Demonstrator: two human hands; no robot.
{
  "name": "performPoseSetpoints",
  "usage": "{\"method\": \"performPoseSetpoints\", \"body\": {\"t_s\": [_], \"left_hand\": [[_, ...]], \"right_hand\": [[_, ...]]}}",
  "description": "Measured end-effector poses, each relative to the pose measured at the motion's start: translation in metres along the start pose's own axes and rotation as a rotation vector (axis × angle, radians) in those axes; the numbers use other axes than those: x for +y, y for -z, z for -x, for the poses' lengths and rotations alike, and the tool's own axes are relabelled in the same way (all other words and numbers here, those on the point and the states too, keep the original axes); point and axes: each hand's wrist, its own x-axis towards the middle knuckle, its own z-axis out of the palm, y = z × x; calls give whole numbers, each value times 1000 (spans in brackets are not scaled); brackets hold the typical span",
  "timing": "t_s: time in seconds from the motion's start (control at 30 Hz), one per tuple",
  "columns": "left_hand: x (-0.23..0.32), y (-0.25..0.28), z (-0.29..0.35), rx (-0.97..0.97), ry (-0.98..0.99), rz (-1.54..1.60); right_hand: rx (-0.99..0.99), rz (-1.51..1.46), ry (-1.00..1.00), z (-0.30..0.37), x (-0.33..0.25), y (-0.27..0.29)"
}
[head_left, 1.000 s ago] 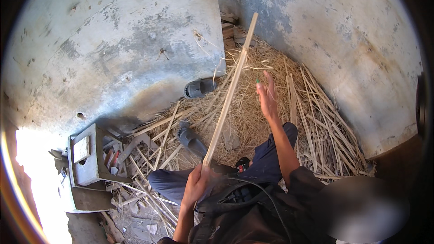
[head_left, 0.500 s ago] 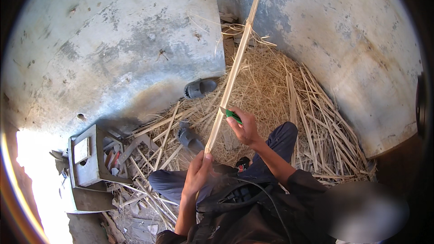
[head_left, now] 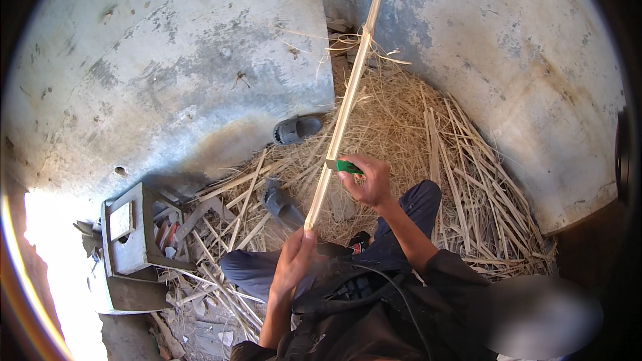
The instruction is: The person sits on a pile of straw and uses a green utility knife to peel thin strips from a long bamboo stick. They hold the stick with their left hand and scrape the blade along its length with their right hand, creating a pile of shavings on the floor.
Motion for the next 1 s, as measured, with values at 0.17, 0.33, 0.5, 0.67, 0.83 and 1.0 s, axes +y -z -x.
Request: {"method": "performPoseSetpoints", "body": {"t_s": [0.17, 0.33, 0.5, 0.67, 0.83, 1.0], "left_hand": [[-8, 5, 5, -9, -11, -72], [-6, 4, 11, -3, -18, -96], [-9, 5, 16, -2, -24, -145], [-8, 5, 18, -5, -38, -202], [-12, 4, 24, 30, -48, -201], [-13, 6, 28, 39, -4, -242]], "right_hand": [[-21, 49, -19, -5, 6, 4], [47, 53, -55, -3, 18, 2], [21, 97, -63, -12, 31, 12], [18, 127, -150, -15, 47, 15], [39, 120, -152, -30, 42, 16], [64, 146, -154, -42, 49, 18]]}}
